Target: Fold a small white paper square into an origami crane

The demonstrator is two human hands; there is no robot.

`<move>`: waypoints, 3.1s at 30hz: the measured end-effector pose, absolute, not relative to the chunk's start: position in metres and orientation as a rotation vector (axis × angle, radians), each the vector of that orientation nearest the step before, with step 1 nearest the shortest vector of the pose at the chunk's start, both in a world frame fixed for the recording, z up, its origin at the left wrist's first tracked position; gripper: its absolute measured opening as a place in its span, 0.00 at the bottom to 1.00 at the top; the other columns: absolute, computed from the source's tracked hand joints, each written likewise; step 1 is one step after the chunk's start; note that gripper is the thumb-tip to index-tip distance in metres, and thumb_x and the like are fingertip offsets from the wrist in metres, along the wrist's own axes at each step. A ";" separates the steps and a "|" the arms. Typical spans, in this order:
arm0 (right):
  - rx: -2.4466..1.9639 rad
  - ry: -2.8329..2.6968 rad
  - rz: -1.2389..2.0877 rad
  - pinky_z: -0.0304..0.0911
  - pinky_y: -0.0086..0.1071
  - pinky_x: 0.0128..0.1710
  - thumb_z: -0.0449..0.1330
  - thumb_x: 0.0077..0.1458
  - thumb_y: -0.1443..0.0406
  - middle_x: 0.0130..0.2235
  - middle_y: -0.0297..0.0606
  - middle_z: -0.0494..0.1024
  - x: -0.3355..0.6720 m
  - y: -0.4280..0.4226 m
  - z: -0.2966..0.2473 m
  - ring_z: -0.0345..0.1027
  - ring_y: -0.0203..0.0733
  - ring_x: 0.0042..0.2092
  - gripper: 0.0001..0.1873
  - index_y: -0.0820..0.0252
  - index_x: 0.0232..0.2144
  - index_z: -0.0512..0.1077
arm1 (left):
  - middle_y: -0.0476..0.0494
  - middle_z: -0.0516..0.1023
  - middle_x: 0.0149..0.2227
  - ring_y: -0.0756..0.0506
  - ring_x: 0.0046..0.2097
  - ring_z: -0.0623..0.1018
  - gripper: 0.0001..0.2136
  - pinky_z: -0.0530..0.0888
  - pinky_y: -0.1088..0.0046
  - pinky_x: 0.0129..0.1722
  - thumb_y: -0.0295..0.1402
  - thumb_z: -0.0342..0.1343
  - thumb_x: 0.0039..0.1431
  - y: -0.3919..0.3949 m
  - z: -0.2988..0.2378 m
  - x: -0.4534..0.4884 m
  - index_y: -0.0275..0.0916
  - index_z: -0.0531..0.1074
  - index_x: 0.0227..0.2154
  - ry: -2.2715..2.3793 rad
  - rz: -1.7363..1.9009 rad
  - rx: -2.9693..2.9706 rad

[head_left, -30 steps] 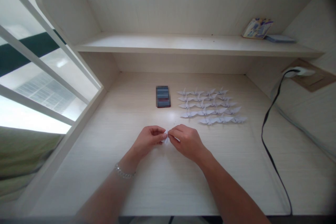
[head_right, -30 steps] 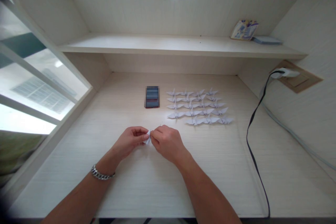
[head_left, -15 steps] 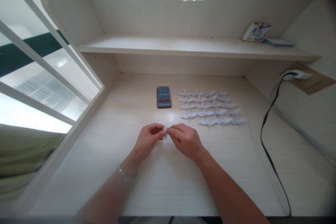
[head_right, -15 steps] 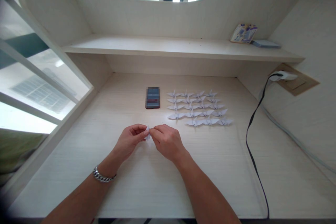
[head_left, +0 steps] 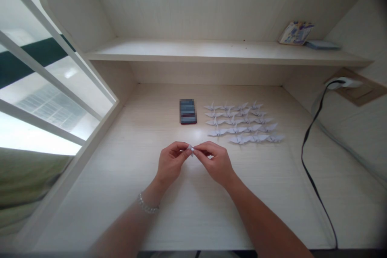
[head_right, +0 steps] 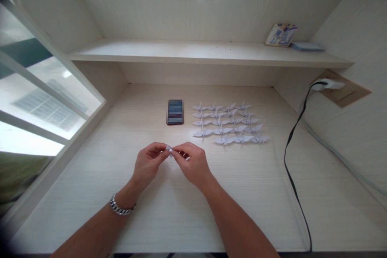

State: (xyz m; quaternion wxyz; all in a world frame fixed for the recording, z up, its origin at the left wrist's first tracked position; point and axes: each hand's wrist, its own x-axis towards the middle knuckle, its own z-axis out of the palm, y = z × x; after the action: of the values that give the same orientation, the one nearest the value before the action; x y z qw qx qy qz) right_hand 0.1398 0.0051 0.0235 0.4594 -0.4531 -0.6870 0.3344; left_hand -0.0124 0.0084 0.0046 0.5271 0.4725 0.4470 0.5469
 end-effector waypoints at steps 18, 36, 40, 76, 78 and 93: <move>-1.143 -1.666 0.934 0.60 0.28 0.27 0.59 0.51 0.64 0.29 0.37 0.75 0.144 0.007 0.028 0.67 0.36 0.30 0.06 0.59 0.30 0.75 | 0.45 0.77 0.31 0.48 0.35 0.75 0.07 0.72 0.71 0.38 0.25 0.62 0.44 0.006 0.001 -0.010 0.36 0.73 0.29 0.990 1.393 1.124; -1.156 -1.746 0.797 0.61 0.27 0.26 0.55 0.52 0.66 0.28 0.36 0.72 0.140 0.003 0.030 0.65 0.34 0.29 0.07 0.60 0.28 0.73 | 0.45 0.76 0.29 0.48 0.33 0.75 0.06 0.72 0.71 0.37 0.26 0.61 0.45 0.005 0.003 -0.008 0.35 0.72 0.28 1.038 1.419 1.160; -1.186 -1.733 0.789 0.61 0.28 0.27 0.55 0.52 0.66 0.27 0.36 0.72 0.138 0.002 0.029 0.65 0.35 0.29 0.07 0.60 0.29 0.73 | 0.45 0.75 0.30 0.49 0.33 0.75 0.09 0.72 0.72 0.36 0.27 0.61 0.44 0.005 0.005 -0.008 0.35 0.71 0.30 1.040 1.405 1.105; -1.321 -1.582 1.025 0.61 0.27 0.28 0.53 0.53 0.62 0.28 0.36 0.75 0.139 0.010 0.016 0.66 0.36 0.29 0.10 0.61 0.29 0.72 | 0.47 0.76 0.30 0.49 0.32 0.76 0.19 0.72 0.74 0.33 0.30 0.64 0.40 0.007 0.003 -0.004 0.36 0.67 0.38 1.091 1.313 1.013; -1.312 -1.603 1.023 0.61 0.27 0.28 0.53 0.53 0.63 0.29 0.36 0.75 0.139 0.010 0.016 0.66 0.36 0.30 0.10 0.61 0.29 0.72 | 0.47 0.76 0.30 0.49 0.32 0.76 0.20 0.72 0.73 0.33 0.29 0.64 0.40 0.007 0.003 -0.005 0.36 0.67 0.39 1.085 1.318 1.013; -1.253 -1.507 1.144 0.60 0.27 0.26 0.51 0.54 0.58 0.24 0.35 0.71 0.139 0.014 0.008 0.64 0.35 0.26 0.13 0.61 0.28 0.69 | 0.47 0.75 0.28 0.50 0.30 0.75 0.18 0.72 0.74 0.31 0.28 0.64 0.39 0.010 0.002 -0.009 0.36 0.69 0.37 1.084 1.248 0.947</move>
State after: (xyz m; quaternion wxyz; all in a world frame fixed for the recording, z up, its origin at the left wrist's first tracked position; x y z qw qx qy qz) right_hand 0.1390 0.0137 0.0080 0.4226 -0.5005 -0.6018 0.4568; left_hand -0.0094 0.0102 0.0019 0.5795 0.4050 0.4639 0.5338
